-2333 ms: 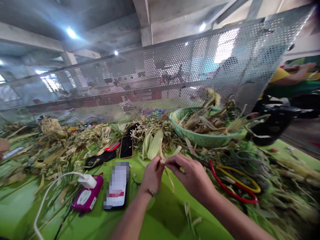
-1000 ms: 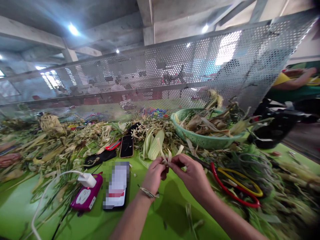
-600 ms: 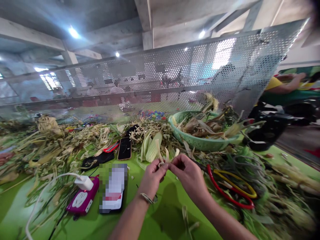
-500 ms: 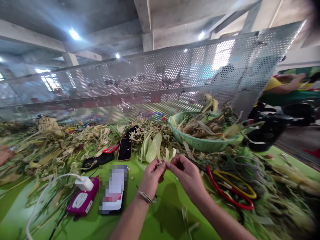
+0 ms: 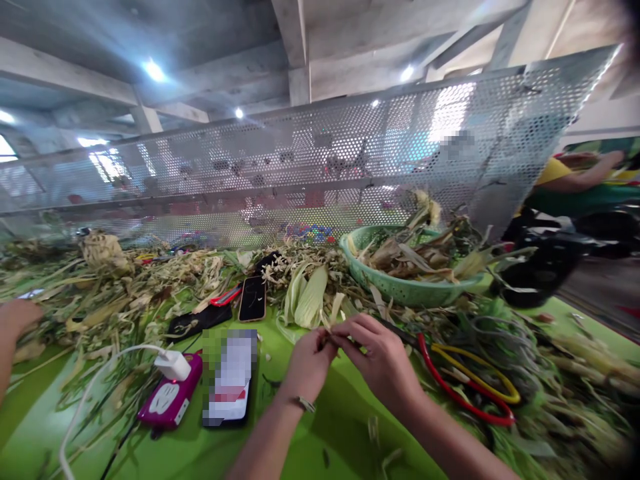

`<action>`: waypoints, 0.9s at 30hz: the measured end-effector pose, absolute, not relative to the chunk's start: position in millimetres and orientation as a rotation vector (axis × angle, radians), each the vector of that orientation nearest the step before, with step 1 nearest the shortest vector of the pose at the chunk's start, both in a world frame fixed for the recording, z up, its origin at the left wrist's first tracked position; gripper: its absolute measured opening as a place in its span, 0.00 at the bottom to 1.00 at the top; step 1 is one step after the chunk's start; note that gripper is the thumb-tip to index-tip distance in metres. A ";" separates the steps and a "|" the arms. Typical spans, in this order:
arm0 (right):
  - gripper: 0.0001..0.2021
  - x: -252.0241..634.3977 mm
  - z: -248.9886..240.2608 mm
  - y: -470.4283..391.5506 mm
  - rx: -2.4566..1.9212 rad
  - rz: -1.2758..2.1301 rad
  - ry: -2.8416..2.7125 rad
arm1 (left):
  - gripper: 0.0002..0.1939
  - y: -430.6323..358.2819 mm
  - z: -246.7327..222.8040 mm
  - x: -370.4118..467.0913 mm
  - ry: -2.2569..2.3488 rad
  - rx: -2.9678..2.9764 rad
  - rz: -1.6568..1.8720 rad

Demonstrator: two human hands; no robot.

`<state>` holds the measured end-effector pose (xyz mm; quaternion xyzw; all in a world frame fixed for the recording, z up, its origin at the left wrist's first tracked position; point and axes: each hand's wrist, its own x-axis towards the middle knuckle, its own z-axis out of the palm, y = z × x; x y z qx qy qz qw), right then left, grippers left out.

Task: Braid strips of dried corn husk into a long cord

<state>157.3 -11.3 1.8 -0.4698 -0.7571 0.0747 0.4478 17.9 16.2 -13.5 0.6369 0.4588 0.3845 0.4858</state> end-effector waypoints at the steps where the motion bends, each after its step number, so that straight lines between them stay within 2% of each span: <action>1: 0.06 157.6 3.4 -11.3 -1.163 0.202 -1.892 | 0.07 15.0 -13.9 17.9 1.099 1.573 0.925; 6: 0.02 158.2 4.7 -6.5 -1.213 0.423 -1.720 | 0.04 7.2 -12.7 17.7 0.939 1.551 0.945; 14: 0.16 161.6 -5.9 7.4 -1.036 1.068 -1.285 | 0.12 3.1 -7.9 16.0 0.969 1.667 0.921; 27: 0.13 158.2 12.2 -6.8 -0.930 1.157 -1.198 | 0.12 10.8 -12.4 15.1 0.832 1.115 0.818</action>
